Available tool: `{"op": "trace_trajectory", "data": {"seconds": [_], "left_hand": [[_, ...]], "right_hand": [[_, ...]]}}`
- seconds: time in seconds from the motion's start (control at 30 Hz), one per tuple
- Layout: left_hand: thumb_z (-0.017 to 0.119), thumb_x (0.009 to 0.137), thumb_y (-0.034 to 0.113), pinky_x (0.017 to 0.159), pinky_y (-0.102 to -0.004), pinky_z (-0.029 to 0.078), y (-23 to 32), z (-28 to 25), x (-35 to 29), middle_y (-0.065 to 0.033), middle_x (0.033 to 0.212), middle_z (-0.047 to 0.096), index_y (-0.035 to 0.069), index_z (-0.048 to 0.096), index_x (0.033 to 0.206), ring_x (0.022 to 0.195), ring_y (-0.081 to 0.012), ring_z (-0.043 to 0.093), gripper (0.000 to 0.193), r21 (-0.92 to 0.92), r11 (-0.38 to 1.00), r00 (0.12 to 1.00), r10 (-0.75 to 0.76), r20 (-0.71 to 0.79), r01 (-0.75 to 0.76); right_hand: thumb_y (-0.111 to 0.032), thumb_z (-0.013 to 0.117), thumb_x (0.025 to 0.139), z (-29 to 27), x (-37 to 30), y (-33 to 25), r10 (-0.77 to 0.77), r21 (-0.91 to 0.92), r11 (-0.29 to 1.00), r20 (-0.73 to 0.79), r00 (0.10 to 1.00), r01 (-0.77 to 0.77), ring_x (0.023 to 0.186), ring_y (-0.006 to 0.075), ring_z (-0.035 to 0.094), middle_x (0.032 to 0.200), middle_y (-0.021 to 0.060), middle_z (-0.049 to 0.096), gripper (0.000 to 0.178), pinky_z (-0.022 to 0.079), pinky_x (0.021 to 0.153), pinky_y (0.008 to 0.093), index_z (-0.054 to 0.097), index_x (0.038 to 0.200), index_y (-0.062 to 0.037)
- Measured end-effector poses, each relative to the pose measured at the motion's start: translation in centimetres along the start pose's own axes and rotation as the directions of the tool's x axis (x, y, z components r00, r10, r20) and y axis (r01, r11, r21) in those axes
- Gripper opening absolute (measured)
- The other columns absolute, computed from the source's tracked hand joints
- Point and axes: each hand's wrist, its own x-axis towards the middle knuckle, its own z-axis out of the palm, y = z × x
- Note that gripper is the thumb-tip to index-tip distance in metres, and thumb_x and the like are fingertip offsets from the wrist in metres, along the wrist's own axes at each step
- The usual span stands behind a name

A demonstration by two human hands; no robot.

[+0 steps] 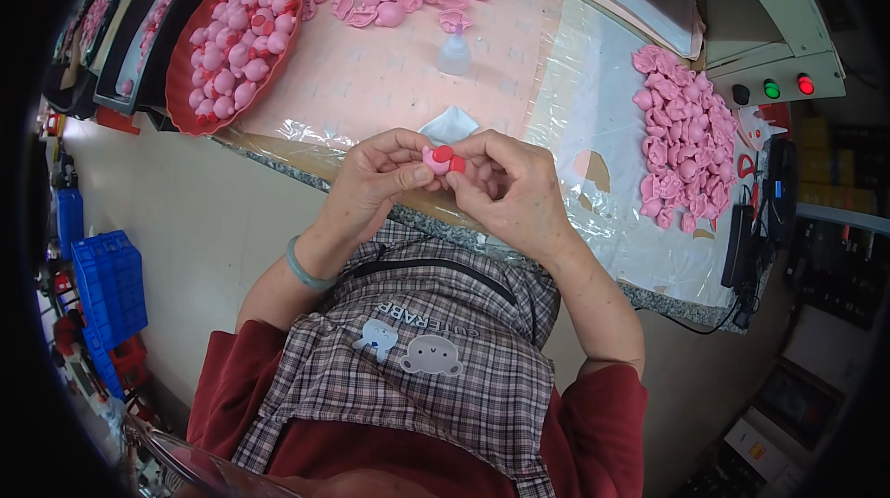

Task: Applying glue to small red plastic pieces and attaching them to pink rounded parts to assemble toys.

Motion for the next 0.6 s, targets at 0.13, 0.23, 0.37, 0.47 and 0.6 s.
{"op": "trace_trajectory", "data": {"seconds": [0.13, 0.23, 0.37, 0.47, 0.6], "left_hand": [[0.07, 0.088, 0.002, 0.086, -0.0261, 0.055, -0.3, 0.2, 0.0, -0.0103, 0.101, 0.07, -0.002, 0.062, 0.109, 0.093, -0.0159, 0.068, 0.023, 0.084, 0.996, 0.998, 0.041, -0.043, -0.037], [0.071, 0.087, 0.002, 0.087, -0.0262, 0.055, 0.0, 0.7, -0.2, -0.0104, 0.102, 0.07, -0.002, 0.062, 0.109, 0.093, -0.0151, 0.068, 0.024, 0.203, 0.97, 0.986, 0.153, -0.071, -0.136], [0.07, 0.088, 0.002, 0.086, -0.0262, 0.055, -0.2, 0.3, -0.2, -0.0101, 0.102, 0.07, -0.002, 0.063, 0.11, 0.093, -0.0143, 0.067, 0.024, 0.238, 0.959, 0.985, 0.17, -0.038, -0.157], [0.07, 0.088, 0.003, 0.085, -0.0261, 0.055, 0.0, 0.2, -0.1, -0.0097, 0.099, 0.07, -0.003, 0.065, 0.109, 0.091, -0.0142, 0.067, 0.022, 0.217, 0.971, 0.993, 0.112, -0.039, -0.101], [0.069, 0.089, 0.003, 0.082, -0.0258, 0.056, 0.2, 0.5, -0.3, -0.0094, 0.094, 0.071, -0.003, 0.068, 0.105, 0.089, -0.0141, 0.068, 0.017, 0.289, 0.952, 0.989, 0.128, -0.07, -0.102]], "right_hand": [[0.001, 0.073, 0.077, 0.2, 0.3, -0.8, -0.218, -0.393, 0.897, 0.003, 0.976, 0.202, 0.064, 0.0049, 0.055, 0.083, 0.0017, 0.066, 0.022, 0.046, 0.059, 0.0204, 0.067, 0.098, 0.0007], [0.0, 0.074, 0.077, 0.1, 0.4, -1.1, -0.182, -0.324, 0.93, -0.002, 0.983, 0.172, 0.064, 0.0051, 0.054, 0.08, 0.0017, 0.064, 0.022, 0.044, 0.057, 0.0193, 0.067, 0.098, 0.0005], [-0.003, 0.076, 0.078, 0.5, 0.1, -0.5, -0.113, -0.255, 0.961, -0.011, 0.994, 0.107, 0.064, 0.005, 0.054, 0.081, 0.0018, 0.065, 0.021, 0.043, 0.056, 0.0195, 0.067, 0.098, 0.0001], [-0.006, 0.077, 0.08, 0.4, 0.0, 0.6, -0.042, -0.082, 0.996, -0.034, 0.999, 0.039, 0.064, 0.0051, 0.054, 0.081, 0.0026, 0.066, 0.021, 0.043, 0.056, 0.0208, 0.067, 0.097, 0.0001], [-0.009, 0.077, 0.081, 0.3, -0.1, 0.7, -0.107, -0.169, 0.98, -0.026, 0.994, 0.102, 0.062, 0.0063, 0.055, 0.079, 0.0037, 0.067, 0.018, 0.043, 0.055, 0.022, 0.067, 0.093, 0.0]]}}
